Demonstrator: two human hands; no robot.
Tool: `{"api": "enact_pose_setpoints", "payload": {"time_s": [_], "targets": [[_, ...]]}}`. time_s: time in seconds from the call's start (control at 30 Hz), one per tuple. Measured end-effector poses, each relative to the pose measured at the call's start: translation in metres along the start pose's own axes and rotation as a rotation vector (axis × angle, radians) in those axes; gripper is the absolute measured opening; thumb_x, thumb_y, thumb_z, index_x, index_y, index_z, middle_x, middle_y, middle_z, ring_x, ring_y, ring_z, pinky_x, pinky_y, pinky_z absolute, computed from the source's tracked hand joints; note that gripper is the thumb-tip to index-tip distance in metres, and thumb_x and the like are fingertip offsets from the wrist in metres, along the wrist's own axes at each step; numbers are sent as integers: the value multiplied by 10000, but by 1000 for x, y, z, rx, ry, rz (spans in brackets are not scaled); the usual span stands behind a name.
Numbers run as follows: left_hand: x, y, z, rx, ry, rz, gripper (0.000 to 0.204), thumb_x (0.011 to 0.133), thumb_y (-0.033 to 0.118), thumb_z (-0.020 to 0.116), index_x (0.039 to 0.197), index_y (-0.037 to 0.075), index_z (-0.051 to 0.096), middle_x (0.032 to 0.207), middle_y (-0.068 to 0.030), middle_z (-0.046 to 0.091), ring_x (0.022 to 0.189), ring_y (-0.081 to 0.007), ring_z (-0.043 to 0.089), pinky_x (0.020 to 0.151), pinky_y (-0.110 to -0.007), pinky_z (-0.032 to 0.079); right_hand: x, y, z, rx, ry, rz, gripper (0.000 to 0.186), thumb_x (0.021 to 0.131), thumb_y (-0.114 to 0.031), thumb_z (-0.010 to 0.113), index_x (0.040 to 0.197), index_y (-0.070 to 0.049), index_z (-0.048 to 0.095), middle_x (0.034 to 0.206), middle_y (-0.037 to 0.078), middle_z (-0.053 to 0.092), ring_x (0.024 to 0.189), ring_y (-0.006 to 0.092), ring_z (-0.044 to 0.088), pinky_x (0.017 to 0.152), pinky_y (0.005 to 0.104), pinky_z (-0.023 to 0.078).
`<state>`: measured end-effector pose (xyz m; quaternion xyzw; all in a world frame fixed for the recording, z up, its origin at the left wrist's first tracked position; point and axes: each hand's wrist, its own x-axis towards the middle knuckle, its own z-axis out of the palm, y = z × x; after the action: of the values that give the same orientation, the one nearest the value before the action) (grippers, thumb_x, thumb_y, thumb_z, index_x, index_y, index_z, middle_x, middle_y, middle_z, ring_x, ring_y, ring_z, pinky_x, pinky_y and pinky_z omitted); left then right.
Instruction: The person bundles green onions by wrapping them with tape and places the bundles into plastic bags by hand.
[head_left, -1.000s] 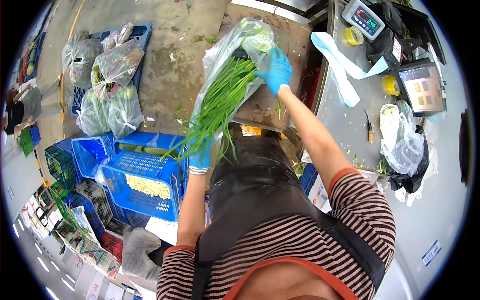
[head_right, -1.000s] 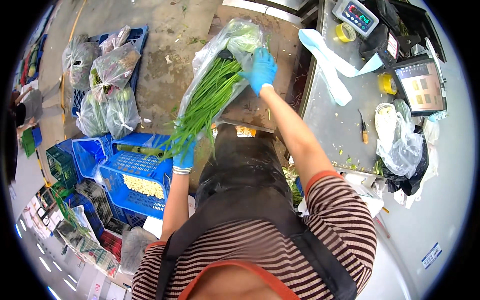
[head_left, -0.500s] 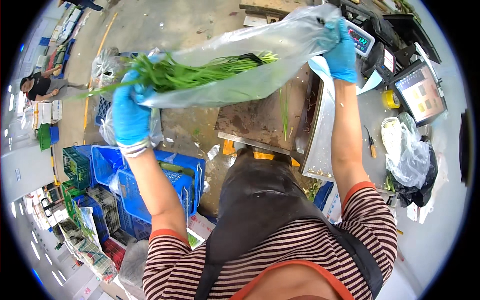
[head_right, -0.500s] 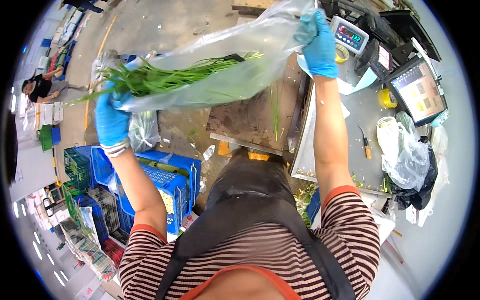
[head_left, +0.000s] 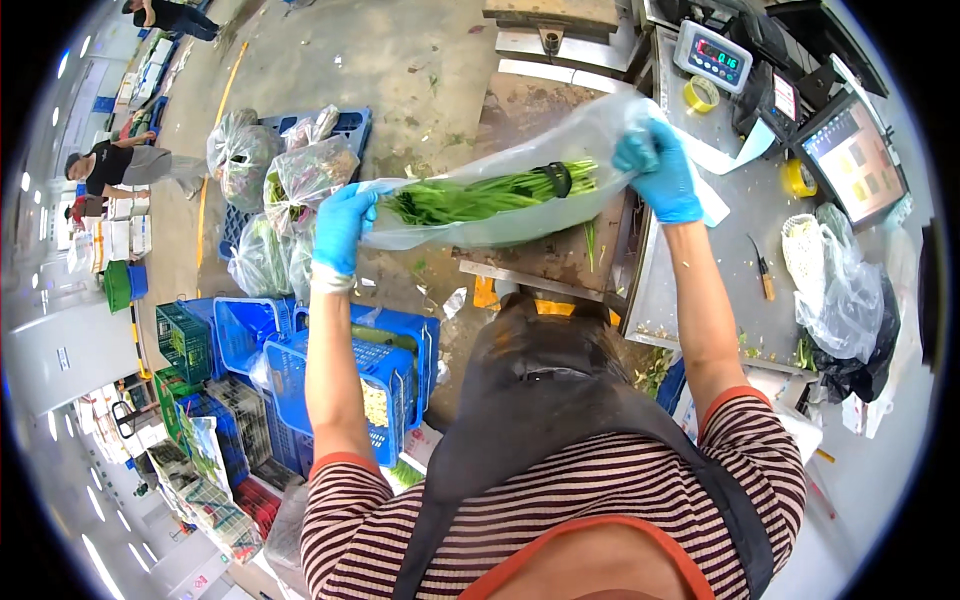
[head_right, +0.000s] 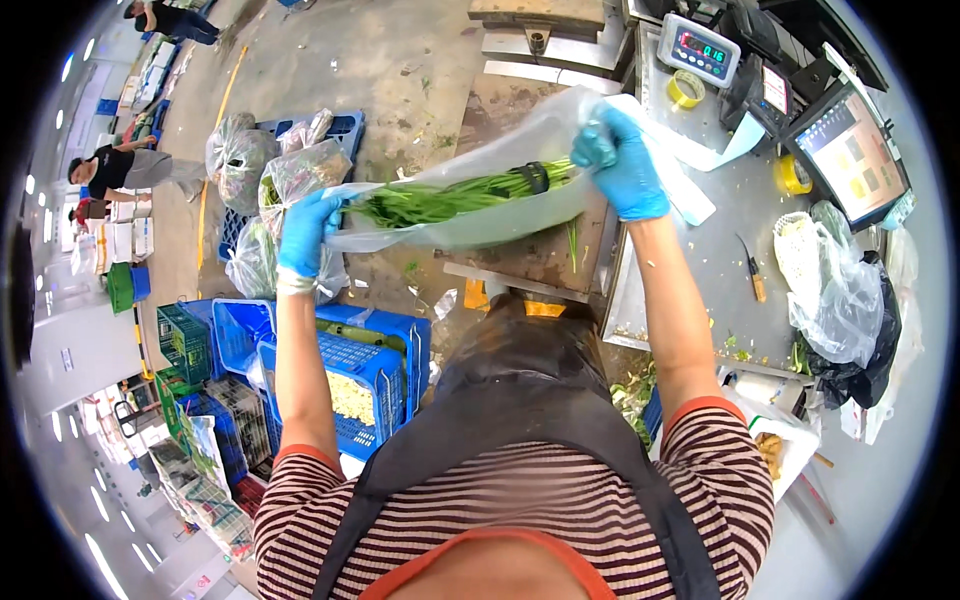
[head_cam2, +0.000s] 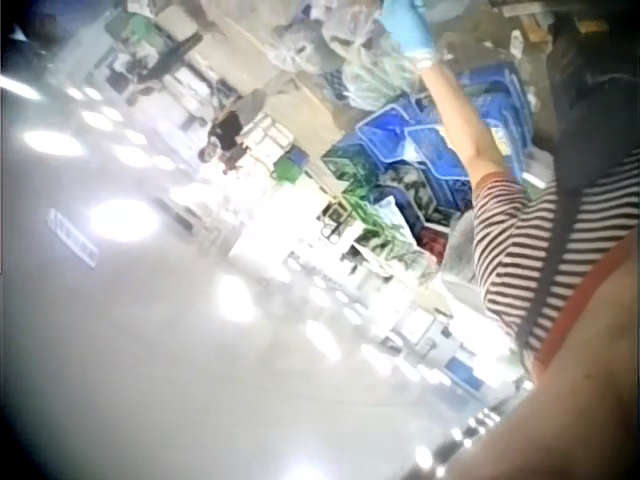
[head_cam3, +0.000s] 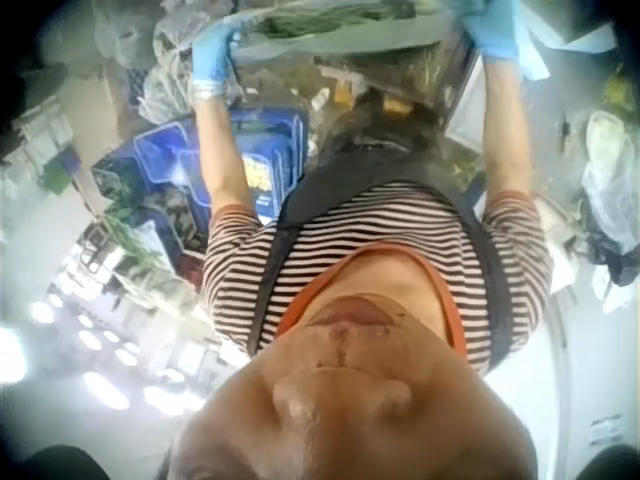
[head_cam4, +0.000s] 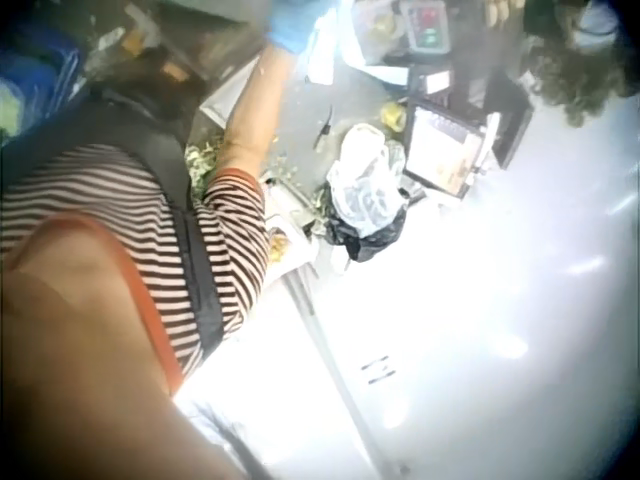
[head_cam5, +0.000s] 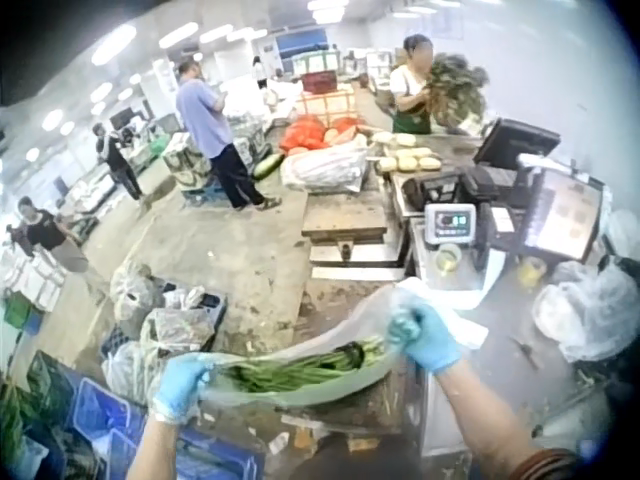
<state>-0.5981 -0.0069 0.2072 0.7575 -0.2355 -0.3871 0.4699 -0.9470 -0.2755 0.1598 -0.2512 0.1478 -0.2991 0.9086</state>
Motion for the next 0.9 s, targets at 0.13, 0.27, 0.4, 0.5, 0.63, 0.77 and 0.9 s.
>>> {"api": "enact_pose_setpoints", "payload": {"time_s": [0.13, 0.27, 0.4, 0.5, 0.63, 0.77, 0.9], "targets": [[-33, 21, 4, -46, 152, 49, 164, 893, 162, 590, 924, 50, 705, 648, 53, 538, 570, -19, 451, 514, -173, 329, -24, -25, 30, 78, -272, -138, 433, 965, -256, 407, 552, -125, 388, 533, -18, 319, 518, 123, 281, 577, 276, 281], [12, -75, -24, 244, 86, -94, 164, 861, 170, 595, 874, 49, 704, 609, -11, 592, 529, -105, 524, 509, -261, 397, 20, -3, 13, -615, -3, -245, 78, 895, -36, 518, 932, -65, 580, 747, -4, 542, 661, 109, 492, 616, 264, 448], [44, -85, -61, 1204, 213, 857, 150, 846, 149, 569, 817, 65, 689, 574, -19, 556, 531, -117, 531, 521, -273, 423, 59, -10, 35, -331, -165, -217, 168, 929, -121, 504, 795, -64, 588, 655, -23, 515, 636, 92, 500, 623, 262, 447], [23, -26, -21, 324, 268, 360, 161, 880, 149, 567, 818, 74, 694, 572, 6, 536, 507, -80, 481, 491, -223, 378, 38, -34, 78, -423, -139, -338, 253, 972, -203, 476, 748, -98, 524, 612, -35, 434, 592, 90, 441, 586, 264, 400], [-2, -10, 2, 149, 169, -7, 141, 852, 212, 646, 826, 91, 713, 583, 17, 544, 487, -57, 452, 454, -207, 346, 55, -30, 77, -558, 84, -349, 182, 961, -183, 513, 847, -73, 603, 675, -11, 566, 619, 73, 531, 600, 231, 434], [8, -85, 13, 31, 60, -135, 182, 880, 242, 627, 869, 90, 726, 605, 29, 554, 486, -47, 448, 437, -202, 321, 74, 15, -31, -1077, 443, -666, 297, 984, -288, 492, 1036, -26, 622, 762, -39, 529, 677, 71, 455, 628, 253, 388], [2, -83, 38, -203, 142, -172, 208, 912, 231, 601, 972, 59, 702, 639, 23, 565, 512, -43, 472, 450, -191, 302, -16, 95, -182, -768, 738, -324, 273, 971, -290, 513, 873, -45, 583, 726, 30, 541, 655, 101, 479, 605, 287, 453]]}}
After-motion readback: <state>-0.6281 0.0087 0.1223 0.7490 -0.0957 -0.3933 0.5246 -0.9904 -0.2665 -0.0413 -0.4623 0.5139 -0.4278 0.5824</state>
